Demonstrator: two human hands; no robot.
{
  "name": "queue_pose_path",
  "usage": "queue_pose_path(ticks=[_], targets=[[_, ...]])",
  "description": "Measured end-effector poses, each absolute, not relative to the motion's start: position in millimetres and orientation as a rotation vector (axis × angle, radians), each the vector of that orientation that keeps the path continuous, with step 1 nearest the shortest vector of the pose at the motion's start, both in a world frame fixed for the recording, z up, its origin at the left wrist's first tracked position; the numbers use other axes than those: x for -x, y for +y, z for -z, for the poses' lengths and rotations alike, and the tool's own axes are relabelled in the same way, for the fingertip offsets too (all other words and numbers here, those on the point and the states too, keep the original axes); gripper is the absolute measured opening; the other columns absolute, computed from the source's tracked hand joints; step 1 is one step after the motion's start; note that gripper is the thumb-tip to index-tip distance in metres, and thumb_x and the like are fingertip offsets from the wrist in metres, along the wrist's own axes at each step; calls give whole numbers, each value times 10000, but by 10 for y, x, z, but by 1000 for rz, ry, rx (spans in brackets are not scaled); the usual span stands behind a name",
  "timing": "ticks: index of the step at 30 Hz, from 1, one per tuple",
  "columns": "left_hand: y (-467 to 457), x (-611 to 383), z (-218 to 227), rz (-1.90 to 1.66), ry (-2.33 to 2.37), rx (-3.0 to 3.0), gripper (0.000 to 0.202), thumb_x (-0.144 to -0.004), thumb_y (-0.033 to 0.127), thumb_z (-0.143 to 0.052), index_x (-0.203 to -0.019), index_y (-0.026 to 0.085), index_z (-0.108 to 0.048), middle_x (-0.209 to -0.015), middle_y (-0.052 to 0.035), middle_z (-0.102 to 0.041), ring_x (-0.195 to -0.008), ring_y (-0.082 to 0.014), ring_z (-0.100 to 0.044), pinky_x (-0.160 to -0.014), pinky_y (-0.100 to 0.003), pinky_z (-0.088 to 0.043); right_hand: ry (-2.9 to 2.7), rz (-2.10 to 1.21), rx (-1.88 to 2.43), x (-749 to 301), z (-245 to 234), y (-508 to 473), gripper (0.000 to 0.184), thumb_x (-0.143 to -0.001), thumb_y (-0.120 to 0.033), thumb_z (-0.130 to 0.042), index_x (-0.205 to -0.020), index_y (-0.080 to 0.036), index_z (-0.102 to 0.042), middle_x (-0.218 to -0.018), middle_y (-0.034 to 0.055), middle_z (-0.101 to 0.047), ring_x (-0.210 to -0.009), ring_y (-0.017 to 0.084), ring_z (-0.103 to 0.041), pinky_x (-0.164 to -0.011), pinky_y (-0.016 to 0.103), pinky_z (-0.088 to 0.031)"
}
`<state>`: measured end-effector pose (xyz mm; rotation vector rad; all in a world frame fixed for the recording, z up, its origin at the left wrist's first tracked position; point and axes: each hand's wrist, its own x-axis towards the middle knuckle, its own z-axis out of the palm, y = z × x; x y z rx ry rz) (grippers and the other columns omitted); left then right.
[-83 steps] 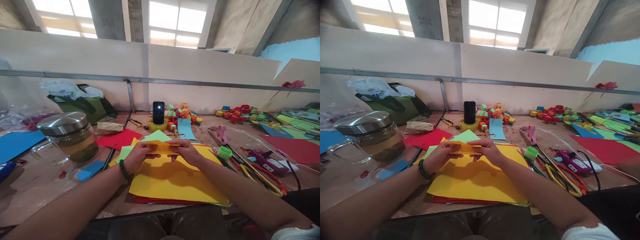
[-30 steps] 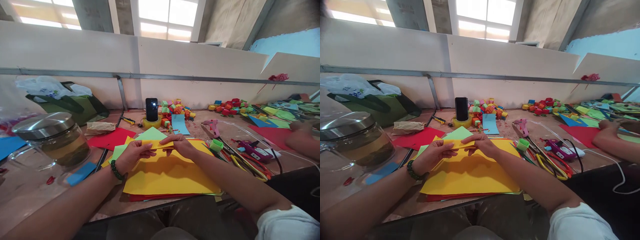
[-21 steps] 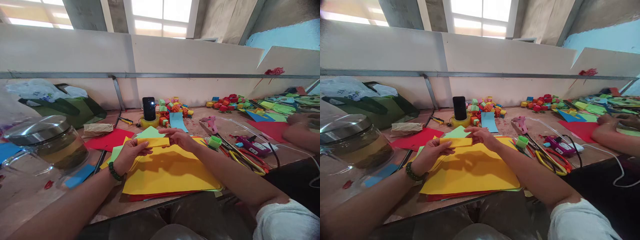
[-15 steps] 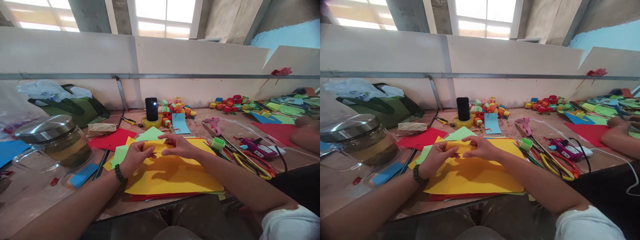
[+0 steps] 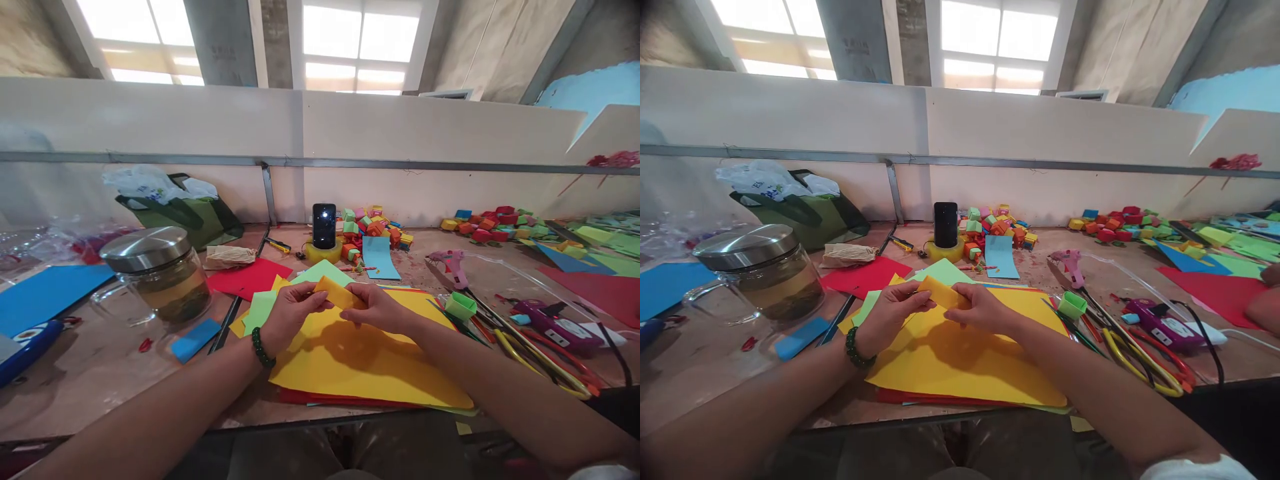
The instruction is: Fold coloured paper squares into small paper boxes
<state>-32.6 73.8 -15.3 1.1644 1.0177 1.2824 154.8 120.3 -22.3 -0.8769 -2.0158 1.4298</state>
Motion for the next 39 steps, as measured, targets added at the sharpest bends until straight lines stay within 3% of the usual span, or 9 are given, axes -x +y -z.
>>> queue_pose_path(ticks=[5,14,17,22,27,32,39], targets=[[739,324,160,-1314,1010,-1165,346,-528,400,-828,-755,156,-736,-637,3,-664,-562,-88,-557,-582,-211,-473,-2071,-1380,915,-1533,185,1141,298,-671,-411,-667,-759,-183,-496,-610,-65,-469,-484,66,-444,-455,194,-388],[725,312,132,-1313,1074,-1223,285,-552,332,-791,-757,144,-731,-622,-1,-668,-569,-118,-597,-593,-233,-485,-2130,-1133,945,-1544,200,1168,321,-655,-410,-676,-823,-167,-551,-722,-19,-536,-608,106,-479,-533,217,-379],[717,309,113,-1243,1082,-1251,293,-558,342,-785,-760,141,-715,-606,10,-649,-553,-106,-587,-576,-219,-473,-2189,-1191,912,-1562,196,1164,257,-715,-398,-619,-778,-174,-512,-644,-37,-499,-549,99,-459,-497,214,-360],[750,316,146,-1018,1106,-1285,374,-515,421,-821,-725,139,-693,-657,-9,-667,-554,-108,-592,-559,-219,-479,-2387,-960,802,-1583,125,1112,192,-740,-327,-607,-706,-168,-503,-645,-43,-481,-595,89,-435,-531,204,-347],[804,355,158,-1034,1121,-1236,399,-484,440,-842,-679,142,-661,-562,10,-618,-499,-102,-565,-505,-209,-458,-2176,-1255,854,-1649,127,1213,376,-659,-383,-734,-892,-175,-525,-641,-50,-587,-573,109,-565,-531,215,-423],[819,408,137,-942,1049,-1193,377,-489,362,-860,-669,144,-611,-627,20,-629,-552,-106,-609,-558,-205,-472,-1789,-1454,837,-1753,43,1356,490,-599,-422,-789,-916,-189,-498,-586,-59,-616,-526,128,-639,-552,250,-502],[760,361,181,-650,861,-1371,336,-642,428,-787,-784,142,-681,-761,-75,-729,-716,-169,-667,-737,-273,-504,-1887,-1364,748,-1580,90,1116,353,-675,-346,-717,-903,-198,-492,-507,-113,-495,-454,81,-546,-484,209,-460]])
